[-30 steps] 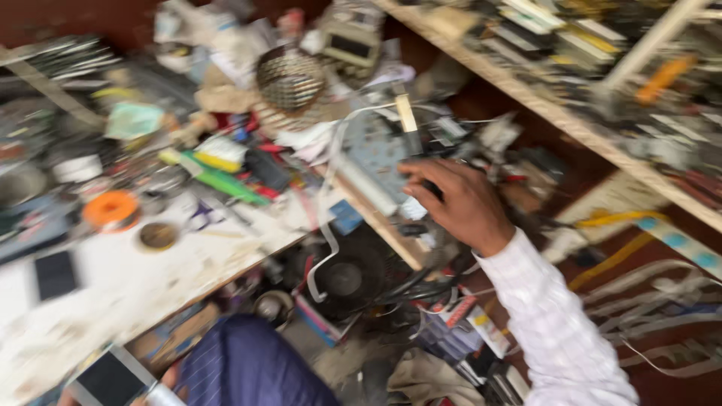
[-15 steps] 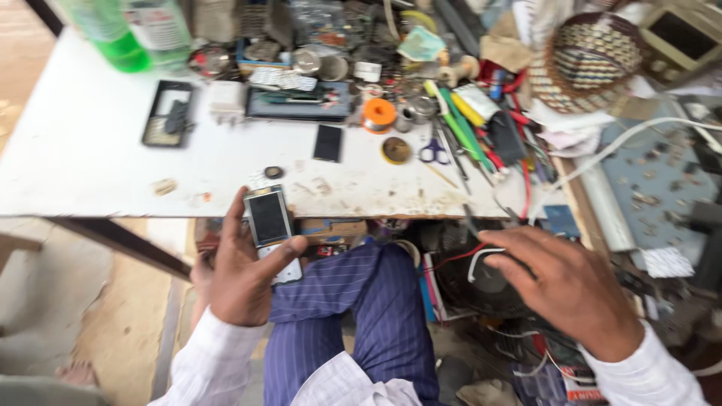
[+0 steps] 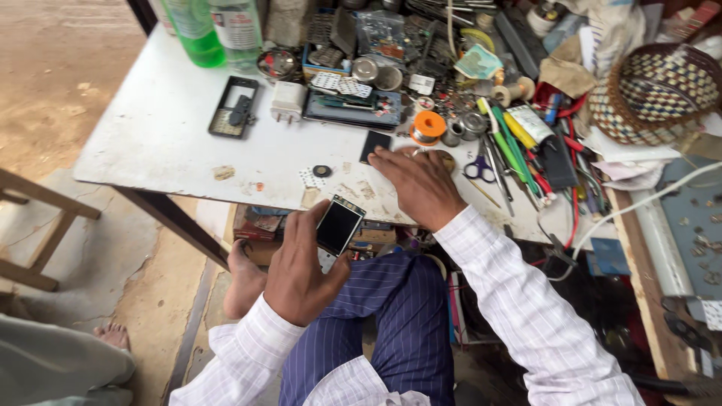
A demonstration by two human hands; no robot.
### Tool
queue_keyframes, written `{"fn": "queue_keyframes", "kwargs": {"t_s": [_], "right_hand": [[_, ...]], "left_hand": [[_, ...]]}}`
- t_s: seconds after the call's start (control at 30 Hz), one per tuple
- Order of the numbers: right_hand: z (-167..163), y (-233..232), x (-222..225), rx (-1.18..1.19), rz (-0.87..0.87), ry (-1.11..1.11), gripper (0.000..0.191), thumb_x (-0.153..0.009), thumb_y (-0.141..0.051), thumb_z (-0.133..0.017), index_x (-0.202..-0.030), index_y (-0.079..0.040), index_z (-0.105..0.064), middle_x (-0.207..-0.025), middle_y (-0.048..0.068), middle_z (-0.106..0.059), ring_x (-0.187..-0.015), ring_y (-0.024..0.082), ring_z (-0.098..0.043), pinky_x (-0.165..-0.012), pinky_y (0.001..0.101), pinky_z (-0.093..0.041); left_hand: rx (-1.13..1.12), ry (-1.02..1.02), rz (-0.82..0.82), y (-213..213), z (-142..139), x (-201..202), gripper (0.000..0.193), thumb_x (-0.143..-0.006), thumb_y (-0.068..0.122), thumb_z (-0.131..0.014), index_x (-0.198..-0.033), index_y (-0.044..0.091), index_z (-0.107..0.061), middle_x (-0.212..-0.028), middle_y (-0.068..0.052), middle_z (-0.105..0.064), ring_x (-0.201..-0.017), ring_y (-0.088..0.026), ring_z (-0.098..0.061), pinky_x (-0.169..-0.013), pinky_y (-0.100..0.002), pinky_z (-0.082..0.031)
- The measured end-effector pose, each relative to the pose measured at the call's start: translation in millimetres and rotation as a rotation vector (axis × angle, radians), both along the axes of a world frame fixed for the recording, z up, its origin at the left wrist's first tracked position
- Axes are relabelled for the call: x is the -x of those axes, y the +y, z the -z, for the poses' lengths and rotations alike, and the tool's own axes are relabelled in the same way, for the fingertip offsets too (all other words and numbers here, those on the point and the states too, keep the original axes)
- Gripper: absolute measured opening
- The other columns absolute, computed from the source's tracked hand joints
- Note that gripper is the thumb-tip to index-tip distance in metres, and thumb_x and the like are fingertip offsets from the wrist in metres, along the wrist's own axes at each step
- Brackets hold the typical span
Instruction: The person sits on the floor at a cluttered repair workbench and repairs a feature phone. They first manipulate a small component and the phone's battery and circuit board by hand, reassemble the phone, power it on to check the screen, then use a thin metal probe tool to press and adjust parts near the phone's keypad and screen area.
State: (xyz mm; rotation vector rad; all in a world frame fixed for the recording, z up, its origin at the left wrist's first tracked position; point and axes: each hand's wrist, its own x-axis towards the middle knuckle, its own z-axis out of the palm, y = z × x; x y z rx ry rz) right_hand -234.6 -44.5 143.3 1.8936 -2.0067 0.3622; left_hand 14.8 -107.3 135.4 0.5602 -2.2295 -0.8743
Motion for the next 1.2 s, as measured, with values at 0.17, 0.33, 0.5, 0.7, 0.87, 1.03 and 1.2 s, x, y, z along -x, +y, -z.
{"fn": "queue_keyframes", "kwargs": {"t_s": [0.17, 0.33, 0.5, 0.7, 0.87, 1.03, 1.2], "right_hand": [[4, 0, 2, -0.155, 0.170, -0.231, 0.041, -0.095, -0.015, -0.066, -0.136, -0.017, -0.063, -0.134, 0.007, -0.068, -0.112, 0.027, -0.067, -0.095, 0.0486, -0.045], [3, -15, 10, -0.005, 0.126, -0.283, 0.059, -0.086, -0.031, -0.080, -0.137, -0.011, -0.060, -0.127, 0.015, -0.067, -0.110, 0.037, -0.063, -0.092, 0.0525, -0.046], [-4, -14, 21, 0.011, 0.150, -0.374, 0.075, -0.065, -0.031, -0.092, -0.128, -0.006, -0.060, -0.114, 0.023, -0.063, -0.107, 0.040, -0.060, -0.086, 0.0515, -0.049], [-16, 4, 18, 0.057, 0.212, -0.806, 0.041, -0.092, -0.020, -0.080, -0.125, -0.008, -0.059, -0.112, 0.011, -0.069, -0.098, 0.020, -0.073, -0.078, 0.0295, -0.062], [-46, 48, -9, 0.442, -0.200, -1.011, 0.042, -0.104, -0.012, -0.079, -0.135, -0.004, -0.052, -0.113, 0.012, -0.069, -0.101, 0.017, -0.071, -0.091, 0.0259, -0.059], [-60, 51, -50, 0.156, -0.157, -0.833, 0.044, -0.091, -0.011, -0.082, -0.124, -0.004, -0.054, -0.104, 0.012, -0.078, -0.097, 0.017, -0.076, -0.079, 0.0268, -0.060], [-67, 40, -64, 0.071, -0.139, -0.742, 0.043, -0.088, -0.016, -0.083, -0.120, -0.004, -0.057, -0.104, 0.011, -0.078, -0.093, 0.018, -0.079, -0.066, 0.0271, -0.060]], "left_hand": [[-0.008, 0.134, 0.058, -10, 10, -9, 0.081, -0.086, 0.014, -0.075, -0.153, -0.004, -0.032, -0.128, -0.026, -0.059, -0.115, -0.042, -0.065, -0.088, -0.048, -0.056], [-0.869, 0.362, 0.410, -20, 38, 6, 0.053, -0.103, 0.022, -0.068, -0.144, -0.003, -0.045, -0.116, -0.027, -0.060, -0.097, -0.031, -0.062, -0.082, -0.039, -0.052], [-1.556, 0.759, 0.951, -27, 55, 27, 0.051, -0.112, 0.028, -0.053, -0.153, -0.001, -0.041, -0.138, -0.029, -0.060, -0.108, -0.029, -0.067, -0.084, -0.036, -0.054], [-1.771, 0.932, 1.116, -22, 57, 55, 0.052, -0.113, 0.029, -0.046, -0.156, -0.001, -0.040, -0.139, -0.028, -0.060, -0.116, -0.033, -0.066, -0.093, -0.042, -0.055], [-1.832, 0.960, 1.154, -22, 64, 68, 0.051, -0.114, 0.029, -0.044, -0.154, -0.001, -0.043, -0.139, -0.028, -0.061, -0.118, -0.034, -0.065, -0.094, -0.044, -0.056], [-1.925, 0.928, 1.033, -18, 73, 78, 0.041, -0.115, 0.031, -0.044, -0.139, 0.000, -0.055, -0.126, -0.019, -0.069, -0.111, -0.032, -0.069, -0.090, -0.048, -0.058], [-1.913, 0.937, 0.969, -15, 76, 80, 0.037, -0.115, 0.030, -0.046, -0.133, 0.001, -0.060, -0.121, -0.016, -0.071, -0.105, -0.029, -0.071, -0.088, -0.048, -0.059]]}}
